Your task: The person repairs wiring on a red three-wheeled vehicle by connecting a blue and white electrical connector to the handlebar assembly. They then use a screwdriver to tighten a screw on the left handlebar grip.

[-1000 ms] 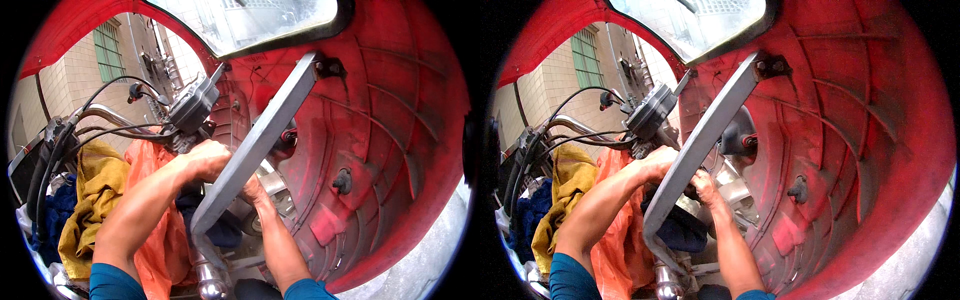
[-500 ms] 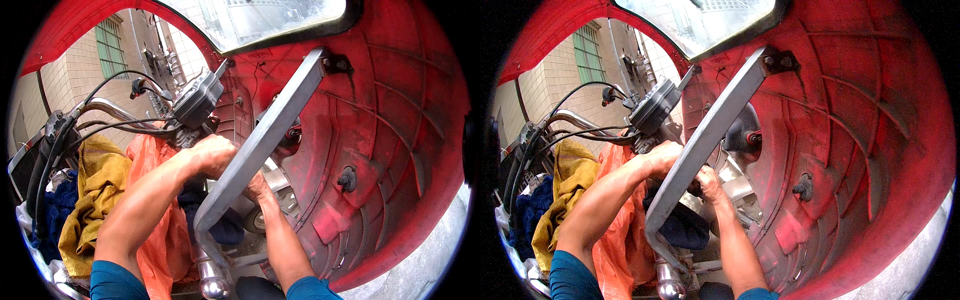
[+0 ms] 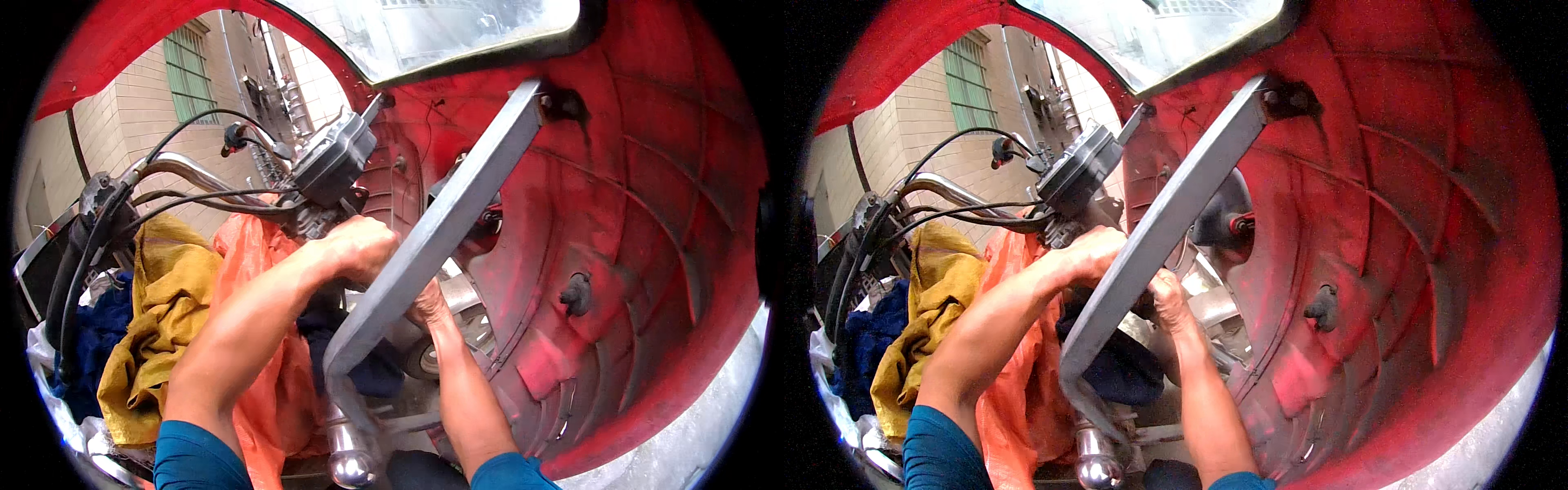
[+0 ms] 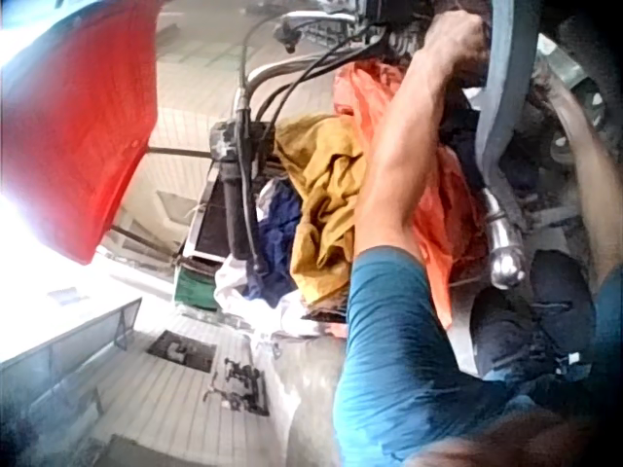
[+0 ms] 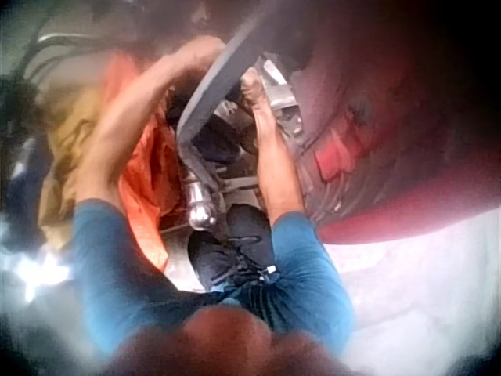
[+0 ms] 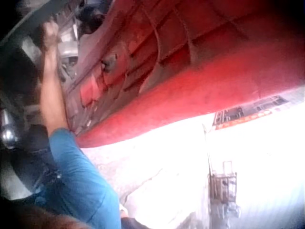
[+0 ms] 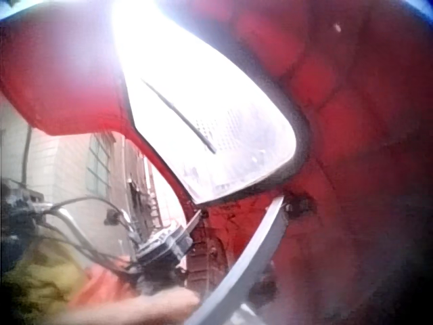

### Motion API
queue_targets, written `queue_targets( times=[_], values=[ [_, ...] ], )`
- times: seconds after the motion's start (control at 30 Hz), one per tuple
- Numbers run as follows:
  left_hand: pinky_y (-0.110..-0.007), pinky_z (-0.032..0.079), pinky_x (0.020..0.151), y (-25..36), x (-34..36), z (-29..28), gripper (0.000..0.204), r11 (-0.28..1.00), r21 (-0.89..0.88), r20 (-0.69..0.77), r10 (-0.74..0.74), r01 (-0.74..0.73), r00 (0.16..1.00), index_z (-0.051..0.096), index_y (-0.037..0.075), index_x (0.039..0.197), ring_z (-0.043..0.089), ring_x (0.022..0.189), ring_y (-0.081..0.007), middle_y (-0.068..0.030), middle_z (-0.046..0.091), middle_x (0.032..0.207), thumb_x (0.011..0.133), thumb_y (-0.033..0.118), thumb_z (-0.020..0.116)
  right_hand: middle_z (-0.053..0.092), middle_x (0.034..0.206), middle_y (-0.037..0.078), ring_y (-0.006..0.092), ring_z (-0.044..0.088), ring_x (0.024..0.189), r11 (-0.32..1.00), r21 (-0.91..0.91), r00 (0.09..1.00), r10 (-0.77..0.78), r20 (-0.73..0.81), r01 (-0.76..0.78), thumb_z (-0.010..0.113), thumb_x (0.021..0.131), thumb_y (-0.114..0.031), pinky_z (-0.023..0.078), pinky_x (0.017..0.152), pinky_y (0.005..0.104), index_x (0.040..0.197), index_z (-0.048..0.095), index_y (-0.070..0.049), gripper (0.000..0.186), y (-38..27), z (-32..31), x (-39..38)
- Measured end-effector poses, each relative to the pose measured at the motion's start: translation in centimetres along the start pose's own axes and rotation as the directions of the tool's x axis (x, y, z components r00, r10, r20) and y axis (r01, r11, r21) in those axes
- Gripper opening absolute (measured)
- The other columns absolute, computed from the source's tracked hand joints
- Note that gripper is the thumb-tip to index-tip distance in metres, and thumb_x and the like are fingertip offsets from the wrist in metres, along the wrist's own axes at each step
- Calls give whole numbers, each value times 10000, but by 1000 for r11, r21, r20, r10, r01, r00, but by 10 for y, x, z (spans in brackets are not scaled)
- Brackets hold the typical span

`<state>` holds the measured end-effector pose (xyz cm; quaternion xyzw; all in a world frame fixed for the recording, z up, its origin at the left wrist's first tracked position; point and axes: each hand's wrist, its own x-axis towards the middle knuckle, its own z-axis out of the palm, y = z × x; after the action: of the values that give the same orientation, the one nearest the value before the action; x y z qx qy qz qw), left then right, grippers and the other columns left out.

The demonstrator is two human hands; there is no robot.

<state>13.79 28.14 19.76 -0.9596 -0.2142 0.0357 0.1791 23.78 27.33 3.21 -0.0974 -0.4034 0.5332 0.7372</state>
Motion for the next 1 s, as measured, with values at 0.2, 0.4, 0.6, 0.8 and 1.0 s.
queue_targets(
  times=[0.2, 0.4, 0.6, 0.8, 1.0],
  values=[
    [-419, 495, 602, -6, 7, 7, 268, 999, -36, 32, 31, -30, 999, 671, 32, 746, 637, 698, -362, -203, 633, 717, 662, 286, 677, 642, 835, 68, 159, 619, 747, 977, -167, 990, -119, 73, 130, 532, 849, -215, 495, 652, 298, 903, 641, -4, 244, 2, -12, 5],
    [-423, 507, 632, -1, 0, 3, 272, 998, -5, -47, 58, -59, 997, 693, 62, 792, 646, 714, -353, -192, 644, 720, 681, 305, 643, 640, 840, 73, 182, 617, 755, 852, -301, 894, -352, 276, 428, 597, 781, -30, 504, 661, 314, 944, 628, 19, 172, 5, -15, 8],
    [-407, 500, 561, -7, -3, 9, 208, 981, 120, -59, 161, -153, 985, 664, 46, 776, 632, 631, -358, -174, 641, 681, 645, 206, 689, 648, 829, 86, 208, 622, 795, 820, -485, 947, -204, 247, 303, 583, 798, -128, 503, 665, 335, 922, 635, 2, 187, 9, -24, 18],
    [-417, 487, 632, -1, -8, -13, 295, 978, -207, -87, -38, 19, 995, 671, 56, 853, 634, 729, -359, -199, 637, 761, 664, 281, 688, 650, 931, 62, 196, 627, 854, 974, 228, 1000, 2, -3, -1, 615, 852, -291, 521, 763, 345, 1034, 615, -65, 291, -2, -14, -5],
    [-415, 499, 699, -1, -10, -11, 354, 946, -314, -163, -137, 80, 977, 652, 42, 945, 638, 822, -362, -205, 646, 825, 708, 303, 682, 624, 988, 53, 181, 620, 870, 988, 20, 988, -151, -43, 152, 598, 888, -321, 529, 757, 329, 1124, 557, -60, 354, 17, -15, 2]
  ],
)
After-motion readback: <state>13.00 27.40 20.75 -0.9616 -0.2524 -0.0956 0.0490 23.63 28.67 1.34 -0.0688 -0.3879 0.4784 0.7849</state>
